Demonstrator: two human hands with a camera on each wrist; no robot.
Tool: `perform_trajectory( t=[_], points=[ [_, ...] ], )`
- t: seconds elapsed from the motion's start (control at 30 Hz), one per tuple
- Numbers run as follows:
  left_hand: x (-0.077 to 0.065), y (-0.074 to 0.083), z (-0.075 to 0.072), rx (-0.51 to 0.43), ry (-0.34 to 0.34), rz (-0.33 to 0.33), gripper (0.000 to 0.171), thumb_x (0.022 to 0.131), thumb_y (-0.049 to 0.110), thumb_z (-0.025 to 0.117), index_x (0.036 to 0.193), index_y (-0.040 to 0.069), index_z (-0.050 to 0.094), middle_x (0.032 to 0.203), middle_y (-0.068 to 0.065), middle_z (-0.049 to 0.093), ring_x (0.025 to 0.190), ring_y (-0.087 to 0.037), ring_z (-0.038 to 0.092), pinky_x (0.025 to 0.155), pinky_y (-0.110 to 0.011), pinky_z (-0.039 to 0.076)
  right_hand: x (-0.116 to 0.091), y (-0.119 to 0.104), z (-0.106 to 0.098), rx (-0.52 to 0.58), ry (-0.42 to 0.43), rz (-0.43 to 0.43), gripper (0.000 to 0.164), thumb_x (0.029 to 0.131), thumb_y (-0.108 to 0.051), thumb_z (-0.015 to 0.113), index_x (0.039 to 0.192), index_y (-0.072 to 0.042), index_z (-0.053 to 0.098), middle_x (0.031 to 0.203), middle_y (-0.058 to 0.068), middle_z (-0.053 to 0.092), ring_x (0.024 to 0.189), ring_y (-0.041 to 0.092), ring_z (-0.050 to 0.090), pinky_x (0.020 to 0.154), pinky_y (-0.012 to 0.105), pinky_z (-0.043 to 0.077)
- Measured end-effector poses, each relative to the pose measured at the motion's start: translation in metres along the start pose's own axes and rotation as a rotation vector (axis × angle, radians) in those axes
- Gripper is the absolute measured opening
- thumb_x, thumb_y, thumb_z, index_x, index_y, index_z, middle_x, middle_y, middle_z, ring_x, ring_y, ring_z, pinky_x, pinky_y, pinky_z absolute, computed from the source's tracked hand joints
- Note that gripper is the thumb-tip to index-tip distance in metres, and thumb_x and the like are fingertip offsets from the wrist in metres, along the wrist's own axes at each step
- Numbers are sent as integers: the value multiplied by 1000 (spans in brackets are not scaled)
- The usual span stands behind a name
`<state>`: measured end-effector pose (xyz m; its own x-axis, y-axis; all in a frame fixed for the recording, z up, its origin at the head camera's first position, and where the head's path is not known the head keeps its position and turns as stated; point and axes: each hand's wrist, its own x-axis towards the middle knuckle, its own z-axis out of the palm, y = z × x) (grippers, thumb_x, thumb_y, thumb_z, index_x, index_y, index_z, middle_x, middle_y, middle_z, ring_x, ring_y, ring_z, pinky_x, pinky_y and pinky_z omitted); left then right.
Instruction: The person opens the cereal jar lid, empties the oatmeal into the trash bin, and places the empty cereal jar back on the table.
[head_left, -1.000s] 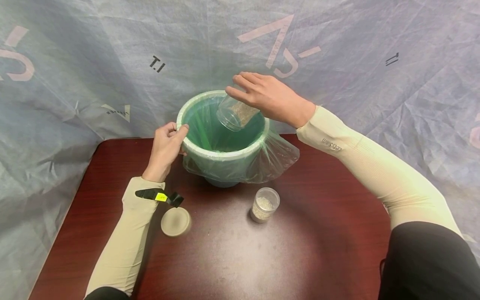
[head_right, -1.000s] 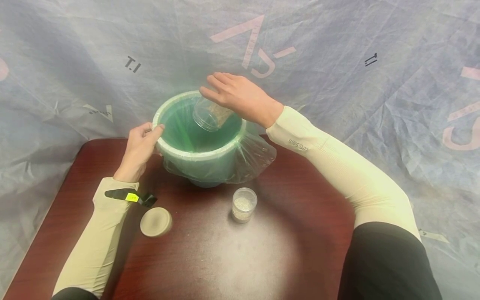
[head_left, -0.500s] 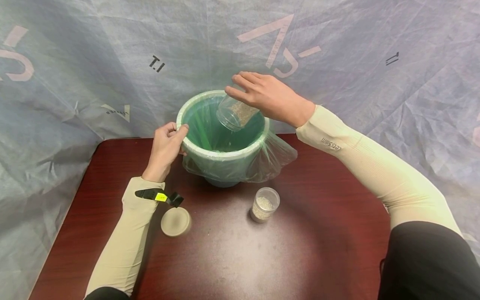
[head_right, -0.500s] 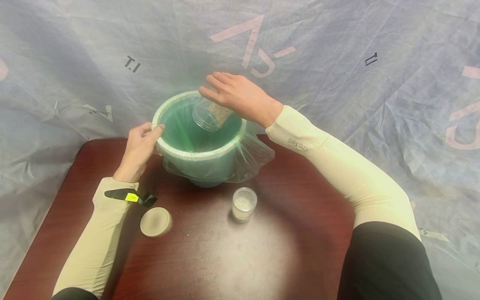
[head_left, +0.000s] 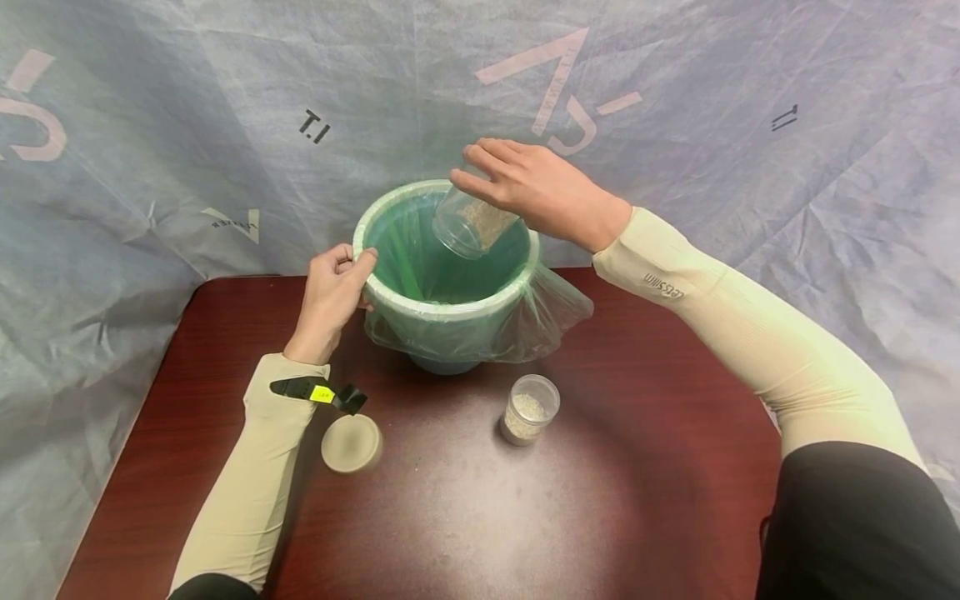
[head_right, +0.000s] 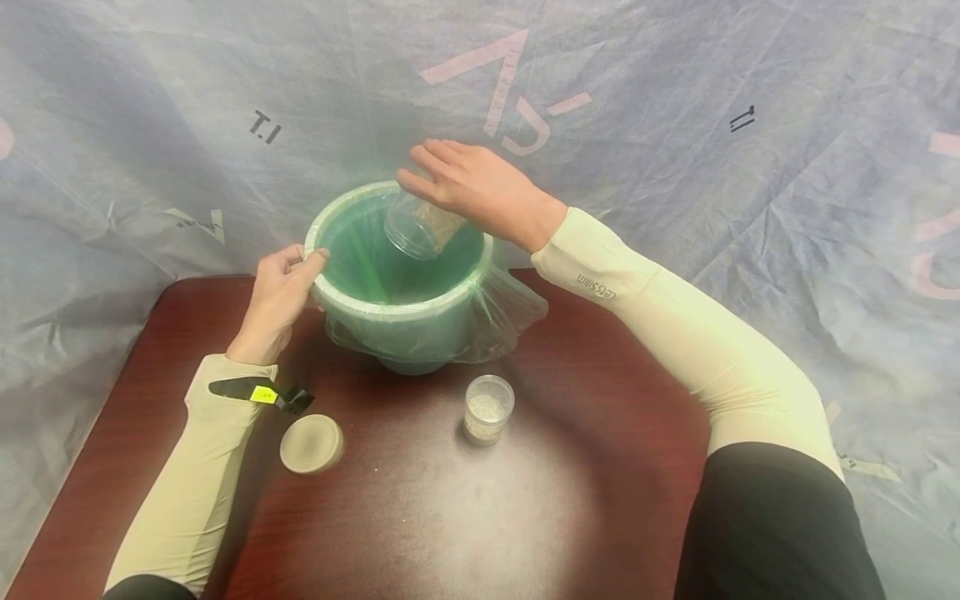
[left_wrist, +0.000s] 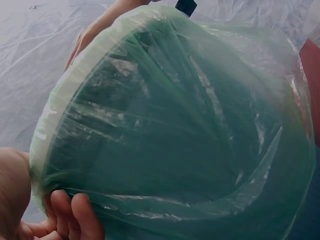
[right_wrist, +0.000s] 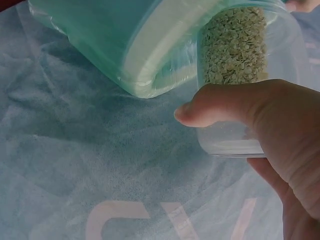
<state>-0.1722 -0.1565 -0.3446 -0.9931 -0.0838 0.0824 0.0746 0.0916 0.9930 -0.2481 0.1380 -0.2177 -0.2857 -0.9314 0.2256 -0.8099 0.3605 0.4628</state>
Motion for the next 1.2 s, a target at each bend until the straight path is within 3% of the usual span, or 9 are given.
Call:
perform_trajectory(
  t=[0.27, 0.47, 0.6, 0.7, 0.87, 0.93, 1.07, 1.2],
  points=[
    [-1, 2, 0, 9, -7, 3, 31, 105, 26, 66, 88, 4, 53, 58, 10, 40, 53, -10, 51, 53, -25, 54, 0, 1, -4, 12, -27, 12, 65, 91, 28, 54, 150, 0, 55, 143, 31, 54, 135, 48, 54, 111, 55, 51],
    [-1, 2, 0, 3, 3, 7, 29, 105, 26, 66, 88, 5, 55, 57, 9, 42, 53, -10, 52, 52, -24, 54, -1, 1, -4, 69, -18, 38, 63, 91, 26, 54, 148, 1, 53, 137, 30, 55, 129, 48, 56, 102, 56, 55],
    [-2, 2, 1, -3, -4, 3, 29, 105, 26, 66, 89, 4, 55, 57, 9, 43, 53, -10, 52, 52, -24, 54, -6, 0, -1, 194, -5, 142, 72, 80, 20, 66, 148, 1, 51, 134, 26, 56, 123, 45, 58, 99, 57, 56],
    [-2, 1, 0, 2, -9, 2, 30, 105, 26, 66, 89, 4, 54, 57, 10, 42, 54, -9, 52, 53, -24, 54, -9, -2, 2, 300, -10, 256, 82, 76, 4, 83, 151, 0, 49, 136, 23, 56, 123, 42, 58, 102, 56, 54],
    [-1, 1, 0, 10, -7, 6, 31, 105, 26, 66, 89, 3, 53, 57, 10, 38, 53, -10, 51, 53, -25, 54, -13, -4, 6, 416, -8, 436, 100, 73, -21, 99, 155, 0, 45, 139, 21, 57, 123, 41, 59, 106, 56, 52],
    [-1, 2, 0, 10, -8, 7, 30, 105, 26, 66, 90, 3, 54, 57, 10, 39, 53, -10, 51, 52, -25, 54, -14, -4, 8, 404, 19, 413, 97, 73, -14, 98, 154, 1, 45, 139, 23, 56, 123, 42, 59, 107, 56, 51],
    [-1, 2, 0, 7, -4, 12, 30, 105, 26, 66, 89, 3, 55, 56, 10, 40, 53, -9, 52, 52, -24, 54, -16, -4, 10, 313, 61, 281, 86, 73, 10, 84, 151, 2, 49, 141, 26, 55, 130, 46, 54, 113, 56, 45],
    [-1, 2, -1, 8, -3, 16, 30, 105, 26, 66, 89, 3, 54, 57, 10, 40, 52, -9, 51, 52, -25, 54, -16, -5, 12, 315, 31, 286, 86, 72, 8, 86, 149, 2, 49, 139, 25, 55, 127, 45, 55, 110, 55, 44]
  ],
)
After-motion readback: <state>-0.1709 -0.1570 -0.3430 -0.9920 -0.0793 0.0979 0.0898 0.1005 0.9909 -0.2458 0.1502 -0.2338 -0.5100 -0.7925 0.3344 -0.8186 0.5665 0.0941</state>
